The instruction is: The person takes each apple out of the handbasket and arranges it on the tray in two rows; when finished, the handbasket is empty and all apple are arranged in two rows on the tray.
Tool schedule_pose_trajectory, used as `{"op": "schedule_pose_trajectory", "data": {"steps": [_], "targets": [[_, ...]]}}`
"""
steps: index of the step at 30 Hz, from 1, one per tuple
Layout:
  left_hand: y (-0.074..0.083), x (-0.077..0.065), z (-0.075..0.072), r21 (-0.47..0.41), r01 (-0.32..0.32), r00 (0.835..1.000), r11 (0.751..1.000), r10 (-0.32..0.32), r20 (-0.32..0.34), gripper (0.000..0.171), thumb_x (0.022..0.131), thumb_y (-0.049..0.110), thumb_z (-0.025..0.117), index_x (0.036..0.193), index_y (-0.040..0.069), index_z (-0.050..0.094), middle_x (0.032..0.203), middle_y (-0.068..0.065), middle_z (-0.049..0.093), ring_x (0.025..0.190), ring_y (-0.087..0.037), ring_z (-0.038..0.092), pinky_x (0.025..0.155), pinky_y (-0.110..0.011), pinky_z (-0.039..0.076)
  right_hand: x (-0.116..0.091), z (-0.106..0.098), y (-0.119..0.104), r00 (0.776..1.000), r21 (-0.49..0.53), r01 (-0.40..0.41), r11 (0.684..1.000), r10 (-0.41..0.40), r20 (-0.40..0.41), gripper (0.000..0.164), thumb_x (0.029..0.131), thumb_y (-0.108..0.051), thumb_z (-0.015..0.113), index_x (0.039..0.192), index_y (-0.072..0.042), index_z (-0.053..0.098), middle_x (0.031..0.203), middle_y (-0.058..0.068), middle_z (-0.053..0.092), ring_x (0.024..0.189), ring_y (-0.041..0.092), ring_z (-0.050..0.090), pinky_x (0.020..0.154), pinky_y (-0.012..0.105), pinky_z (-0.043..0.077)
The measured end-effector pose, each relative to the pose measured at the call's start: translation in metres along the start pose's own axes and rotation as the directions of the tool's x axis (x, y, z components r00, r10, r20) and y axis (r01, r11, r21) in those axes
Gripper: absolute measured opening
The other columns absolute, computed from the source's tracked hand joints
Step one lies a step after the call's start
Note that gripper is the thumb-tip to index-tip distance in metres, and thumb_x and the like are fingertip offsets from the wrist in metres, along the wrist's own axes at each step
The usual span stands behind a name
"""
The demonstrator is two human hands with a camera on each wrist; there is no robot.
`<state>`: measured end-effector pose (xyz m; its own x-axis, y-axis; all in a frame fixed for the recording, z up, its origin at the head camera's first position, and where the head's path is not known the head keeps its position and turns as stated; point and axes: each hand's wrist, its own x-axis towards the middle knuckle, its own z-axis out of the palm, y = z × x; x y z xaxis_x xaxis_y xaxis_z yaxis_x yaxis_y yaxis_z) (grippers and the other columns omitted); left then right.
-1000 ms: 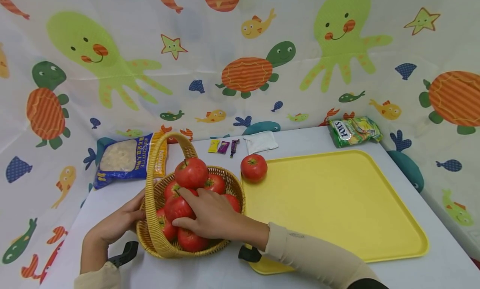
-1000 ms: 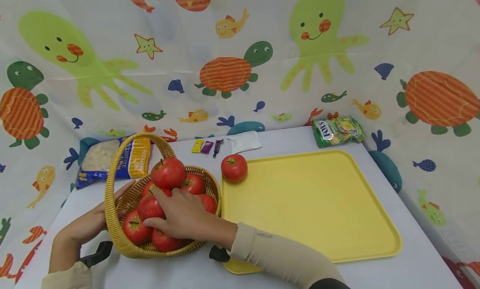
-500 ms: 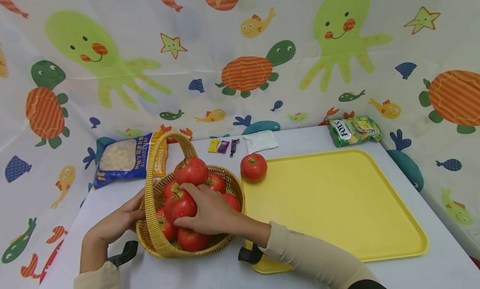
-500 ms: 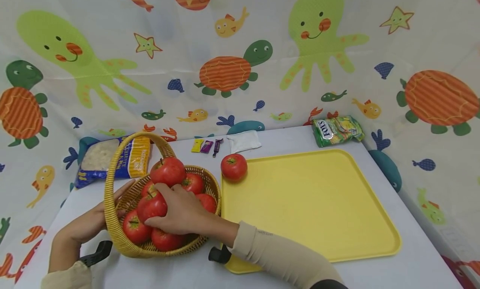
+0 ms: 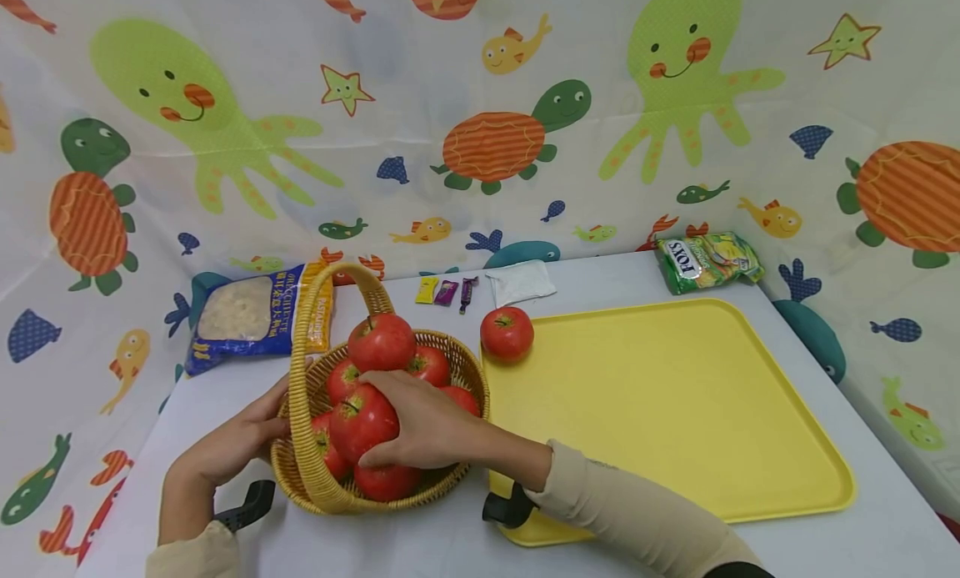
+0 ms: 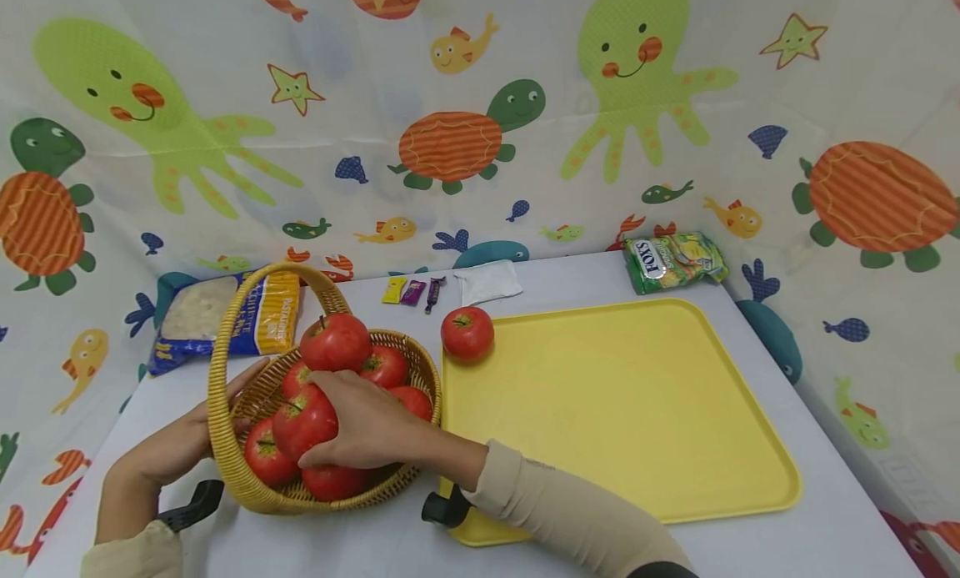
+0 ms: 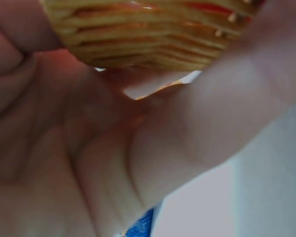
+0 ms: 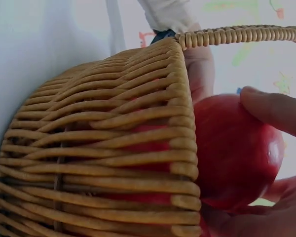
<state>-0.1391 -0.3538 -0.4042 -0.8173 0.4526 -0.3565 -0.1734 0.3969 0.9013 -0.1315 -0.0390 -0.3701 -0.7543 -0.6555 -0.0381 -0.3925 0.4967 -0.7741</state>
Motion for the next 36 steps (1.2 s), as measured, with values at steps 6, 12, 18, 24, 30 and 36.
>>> {"op": "schedule_pose_trajectory", "data": {"steps": [6, 12, 18, 24, 30, 36], "targets": [[0.0, 0.001, 0.001, 0.0, 0.018, 1.0, 1.0, -0.018, -0.011, 0.079, 0.105, 0.008, 0.042, 0.164, 0.028, -0.007, 0.164, -0.032, 0.002, 0.109, -0.035, 0.065, 0.079, -0.052, 0.059, -0.004, -0.004, 0.009, 0.995, 0.09, 0.099, 0.991, -0.1, 0.007, 0.08, 0.087, -0.031, 0.083, 0.155, -0.029, 0.04, 0.148, -0.007, 0.046, 0.129, 0.009, 0.046, 0.088, 0.024, 0.052], [0.0, 0.001, 0.001, 0.005, 0.009, 1.0, 1.0, -0.009, -0.007, 0.079, 0.105, 0.008, 0.042, 0.165, 0.026, -0.007, 0.163, -0.033, 0.005, 0.109, -0.035, 0.065, 0.08, -0.052, 0.059, -0.016, -0.018, 0.02, 0.987, 0.161, 0.162, 0.974, -0.156, -0.047, 0.079, 0.088, -0.028, 0.082, 0.155, -0.033, 0.041, 0.151, -0.009, 0.044, 0.134, 0.011, 0.041, 0.095, 0.027, 0.05], [0.0, 0.0, 0.001, 0.009, 0.002, 1.0, 1.0, -0.001, -0.008, 0.079, 0.105, 0.008, 0.043, 0.164, 0.026, -0.007, 0.164, -0.032, 0.002, 0.109, -0.036, 0.064, 0.08, -0.052, 0.059, -0.036, -0.048, 0.034, 0.975, 0.241, 0.193, 0.951, -0.158, -0.157, 0.079, 0.087, -0.02, 0.082, 0.155, -0.027, 0.044, 0.154, -0.006, 0.042, 0.137, 0.016, 0.043, 0.096, 0.032, 0.053], [0.002, 0.001, 0.0, 0.001, 0.012, 1.0, 1.0, -0.012, -0.01, 0.08, 0.105, 0.009, 0.043, 0.164, 0.027, -0.008, 0.164, -0.032, 0.001, 0.109, -0.034, 0.064, 0.08, -0.051, 0.059, -0.062, -0.095, 0.057, 0.954, 0.302, 0.132, 0.944, -0.038, -0.297, 0.08, 0.086, -0.01, 0.082, 0.154, -0.03, 0.045, 0.155, 0.0, 0.041, 0.133, 0.027, 0.047, 0.092, 0.043, 0.057], [0.001, 0.001, -0.001, -0.003, 0.011, 1.0, 1.0, -0.011, -0.012, 0.079, 0.105, 0.008, 0.042, 0.164, 0.025, -0.009, 0.164, -0.033, 0.0, 0.11, -0.035, 0.064, 0.08, -0.051, 0.059, -0.082, -0.133, 0.093, 0.905, 0.292, 0.051, 0.955, 0.08, -0.419, 0.08, 0.088, -0.007, 0.08, 0.156, -0.025, 0.042, 0.155, 0.005, 0.04, 0.134, 0.033, 0.046, 0.096, 0.048, 0.055], [-0.004, 0.001, -0.002, -0.008, -0.019, 1.0, 1.0, 0.019, 0.0, 0.079, 0.105, 0.006, 0.041, 0.164, 0.022, -0.01, 0.162, -0.036, 0.002, 0.107, -0.034, 0.066, 0.078, -0.051, 0.06, -0.092, -0.149, 0.135, 0.857, 0.312, -0.07, 0.947, 0.217, -0.467, 0.08, 0.089, -0.006, 0.078, 0.157, -0.02, 0.039, 0.155, 0.011, 0.04, 0.136, 0.037, 0.042, 0.099, 0.053, 0.052]]}}
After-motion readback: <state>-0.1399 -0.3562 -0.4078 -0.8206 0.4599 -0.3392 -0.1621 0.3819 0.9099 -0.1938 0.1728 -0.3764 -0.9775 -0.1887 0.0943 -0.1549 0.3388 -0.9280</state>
